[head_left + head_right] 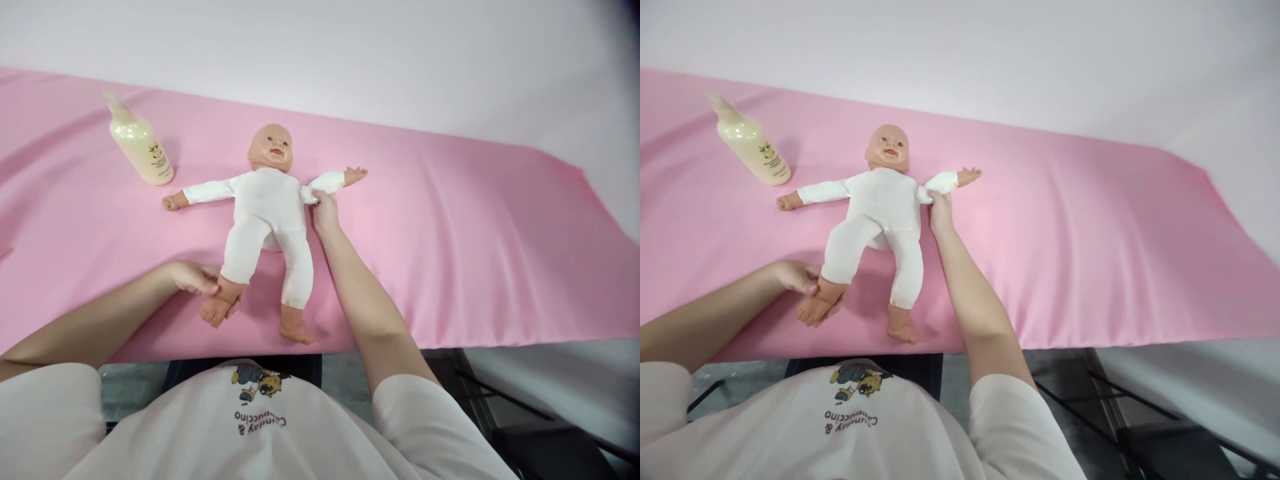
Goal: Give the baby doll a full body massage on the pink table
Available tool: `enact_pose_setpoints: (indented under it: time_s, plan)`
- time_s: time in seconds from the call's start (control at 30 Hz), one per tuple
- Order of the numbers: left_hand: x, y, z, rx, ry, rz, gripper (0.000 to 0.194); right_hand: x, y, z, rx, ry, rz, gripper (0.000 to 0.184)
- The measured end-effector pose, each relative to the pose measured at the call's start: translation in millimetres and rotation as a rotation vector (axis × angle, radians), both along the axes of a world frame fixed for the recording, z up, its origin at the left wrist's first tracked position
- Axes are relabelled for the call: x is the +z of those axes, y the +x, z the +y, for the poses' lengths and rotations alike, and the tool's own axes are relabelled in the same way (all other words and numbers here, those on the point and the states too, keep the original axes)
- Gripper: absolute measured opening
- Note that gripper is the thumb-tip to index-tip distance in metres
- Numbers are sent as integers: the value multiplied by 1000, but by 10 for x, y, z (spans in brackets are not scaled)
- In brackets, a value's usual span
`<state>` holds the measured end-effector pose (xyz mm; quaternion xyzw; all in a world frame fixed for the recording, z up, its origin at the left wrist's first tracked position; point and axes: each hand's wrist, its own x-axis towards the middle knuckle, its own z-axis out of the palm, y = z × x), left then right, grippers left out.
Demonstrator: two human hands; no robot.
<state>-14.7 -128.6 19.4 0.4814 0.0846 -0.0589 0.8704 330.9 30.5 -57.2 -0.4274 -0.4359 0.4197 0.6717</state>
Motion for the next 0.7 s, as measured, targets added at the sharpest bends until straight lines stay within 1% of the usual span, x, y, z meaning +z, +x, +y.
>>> enact_pose_setpoints:
  time_s: [0.1, 0.2, 0.27, 0.4, 0.5, 0.6, 0.7]
  plan:
    - [-128, -28, 5, 211, -125, -76, 58, 30, -24, -33, -16, 6, -1, 38]
    - [-203, -12, 30, 341, -175, -99, 57, 76, -54, -63, 39, 47, -151, 47]
    - [-208, 16, 50, 412, -220, -90, 57, 109, -78, -91, 62, 99, -297, 44]
    - [-167, 79, 73, 529, -326, -98, 53, 205, -140, -194, 53, 241, -686, 32]
    - [-142, 124, 75, 611, -362, -91, 48, 302, -175, -291, 33, 296, -954, 39]
    - [-132, 162, 74, 662, -368, -66, 43, 391, -196, -373, 44, 330, -1109, 50]
    - [-132, 180, 77, 686, -362, -50, 41, 451, -218, -425, 38, 339, -1184, 54]
